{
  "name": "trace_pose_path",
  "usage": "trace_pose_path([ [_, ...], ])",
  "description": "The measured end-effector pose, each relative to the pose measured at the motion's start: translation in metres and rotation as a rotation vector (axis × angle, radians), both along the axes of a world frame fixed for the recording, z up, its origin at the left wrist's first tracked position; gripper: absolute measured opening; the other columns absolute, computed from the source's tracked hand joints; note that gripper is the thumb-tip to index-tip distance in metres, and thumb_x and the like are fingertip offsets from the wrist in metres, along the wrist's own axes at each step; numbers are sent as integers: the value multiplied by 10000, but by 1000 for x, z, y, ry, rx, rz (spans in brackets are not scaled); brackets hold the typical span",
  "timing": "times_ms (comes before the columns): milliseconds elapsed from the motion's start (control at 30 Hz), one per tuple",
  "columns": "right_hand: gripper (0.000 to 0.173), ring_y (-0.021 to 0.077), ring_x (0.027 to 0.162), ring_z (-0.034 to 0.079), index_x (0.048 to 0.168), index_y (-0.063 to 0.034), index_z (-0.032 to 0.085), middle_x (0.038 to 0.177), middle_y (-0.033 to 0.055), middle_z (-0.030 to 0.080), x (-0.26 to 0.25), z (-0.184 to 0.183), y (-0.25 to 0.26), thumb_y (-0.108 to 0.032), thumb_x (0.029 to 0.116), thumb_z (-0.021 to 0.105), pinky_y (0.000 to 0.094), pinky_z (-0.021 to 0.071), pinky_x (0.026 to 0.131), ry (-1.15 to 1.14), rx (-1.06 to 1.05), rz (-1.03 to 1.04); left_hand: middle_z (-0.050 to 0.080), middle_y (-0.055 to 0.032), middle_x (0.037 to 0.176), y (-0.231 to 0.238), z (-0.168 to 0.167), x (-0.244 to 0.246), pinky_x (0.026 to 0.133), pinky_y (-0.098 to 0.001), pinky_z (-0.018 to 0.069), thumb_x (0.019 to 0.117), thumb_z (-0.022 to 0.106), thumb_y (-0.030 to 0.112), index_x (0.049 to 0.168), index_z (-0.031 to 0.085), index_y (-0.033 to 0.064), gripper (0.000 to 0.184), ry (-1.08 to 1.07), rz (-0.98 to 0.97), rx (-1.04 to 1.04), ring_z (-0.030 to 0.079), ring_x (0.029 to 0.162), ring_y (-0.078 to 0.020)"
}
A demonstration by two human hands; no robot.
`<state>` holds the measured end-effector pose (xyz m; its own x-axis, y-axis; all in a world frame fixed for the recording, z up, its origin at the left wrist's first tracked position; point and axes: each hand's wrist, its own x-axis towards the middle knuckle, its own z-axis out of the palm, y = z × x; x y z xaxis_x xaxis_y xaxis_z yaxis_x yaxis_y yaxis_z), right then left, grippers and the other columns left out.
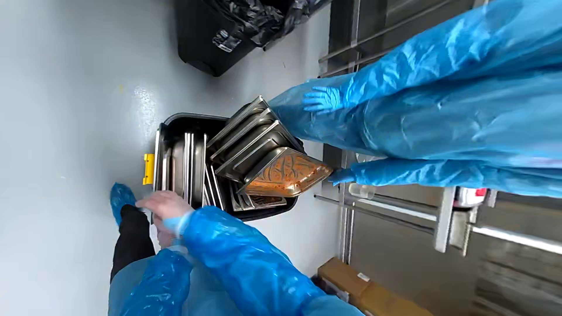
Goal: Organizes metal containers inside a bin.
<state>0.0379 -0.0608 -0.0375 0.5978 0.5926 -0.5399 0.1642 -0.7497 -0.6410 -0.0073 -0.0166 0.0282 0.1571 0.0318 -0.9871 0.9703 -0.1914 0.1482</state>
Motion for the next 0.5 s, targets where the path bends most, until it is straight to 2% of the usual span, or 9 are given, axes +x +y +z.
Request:
trace_pose_path([
  [33, 414, 200, 1290, 606, 1361, -172, 670, 1338, 54, 682, -10, 15, -21, -63, 970, 586, 443, 491, 1109, 44, 54, -171, 629, -294, 1254, -14, -34, -40, 969, -450, 530, 978, 629, 81, 1351, 529, -117, 435, -325, -26, 195, 625, 1165, -347],
  [67, 382, 178, 1232, 643, 1366, -173, 663, 1318, 43, 690, -19, 28, -48, -108, 1004, 564, 444, 539, 1055, 91, 76, -364, 604, -292, 1325, -20, -69, -66, 943, -490, 557, 910, 715, 189, 1382, 542, -89, 574, -581, -87, 346, 624, 1192, -391],
  [100, 375, 176, 1171, 674, 1386, -161, 640, 1297, 46, 699, -26, 42, -77, -136, 1024, 546, 452, 565, 1009, 126, 75, -581, 362, -268, 1598, -6, -74, -60, 1097, -540, 462, 965, 688, 311, 1563, 354, -17, 759, -510, -306, 258, 449, 1422, -414],
  [133, 386, 166, 1109, 696, 1413, -154, 607, 1257, 44, 712, -32, 52, -108, -166, 1033, 541, 436, 586, 969, 114, 56, -816, 221, -243, 1673, 2, -81, -53, 1135, -584, 420, 954, 696, 338, 1614, 274, 43, 837, -448, -419, 235, 353, 1491, -425],
  [200, 513, 200, 1058, 702, 1508, -98, 462, 1223, 113, 700, -31, 62, -170, -205, 1024, 594, 428, 595, 931, -31, 17, -1275, 285, -228, 1654, 8, -88, -48, 1141, -621, 391, 927, 723, 289, 1576, 377, 64, 769, -468, -414, 278, 344, 1496, -424],
  [267, 820, 264, 1100, 660, 1612, -104, 241, 1317, 173, 619, -12, 61, -223, -239, 956, 714, 463, 571, 923, -120, -54, -1630, 362, -232, 1613, 12, -89, -44, 1146, -613, 387, 936, 713, 241, 1517, 466, 45, 661, -536, -401, 309, 374, 1480, -412],
  [333, 966, 330, 1163, 626, 1625, -122, 206, 1386, 197, 570, 12, 49, -264, -315, 890, 801, 533, 548, 948, -109, -170, -1742, 397, -211, 1597, 12, -88, -35, 1129, -616, 405, 941, 700, 217, 1492, 505, 60, 605, -565, -407, 328, 404, 1462, -400],
  [433, 676, 369, 1117, 656, 1458, -126, 505, 1239, 193, 669, 43, 18, -289, -330, 876, 781, 612, 537, 918, -35, -394, -1628, 457, -203, 1549, 5, -85, -19, 1124, -621, 406, 956, 677, 206, 1463, 530, 76, 544, -605, -412, 317, 444, 1428, -392],
  [500, 568, 378, 1112, 676, 1419, -182, 542, 1211, 175, 699, 57, 8, -289, -234, 880, 713, 644, 545, 891, -1, -505, -1596, 490, -197, 1518, -5, -82, -9, 1114, -613, 418, 972, 643, 208, 1456, 539, 87, 509, -661, -406, 287, 474, 1401, -377],
])
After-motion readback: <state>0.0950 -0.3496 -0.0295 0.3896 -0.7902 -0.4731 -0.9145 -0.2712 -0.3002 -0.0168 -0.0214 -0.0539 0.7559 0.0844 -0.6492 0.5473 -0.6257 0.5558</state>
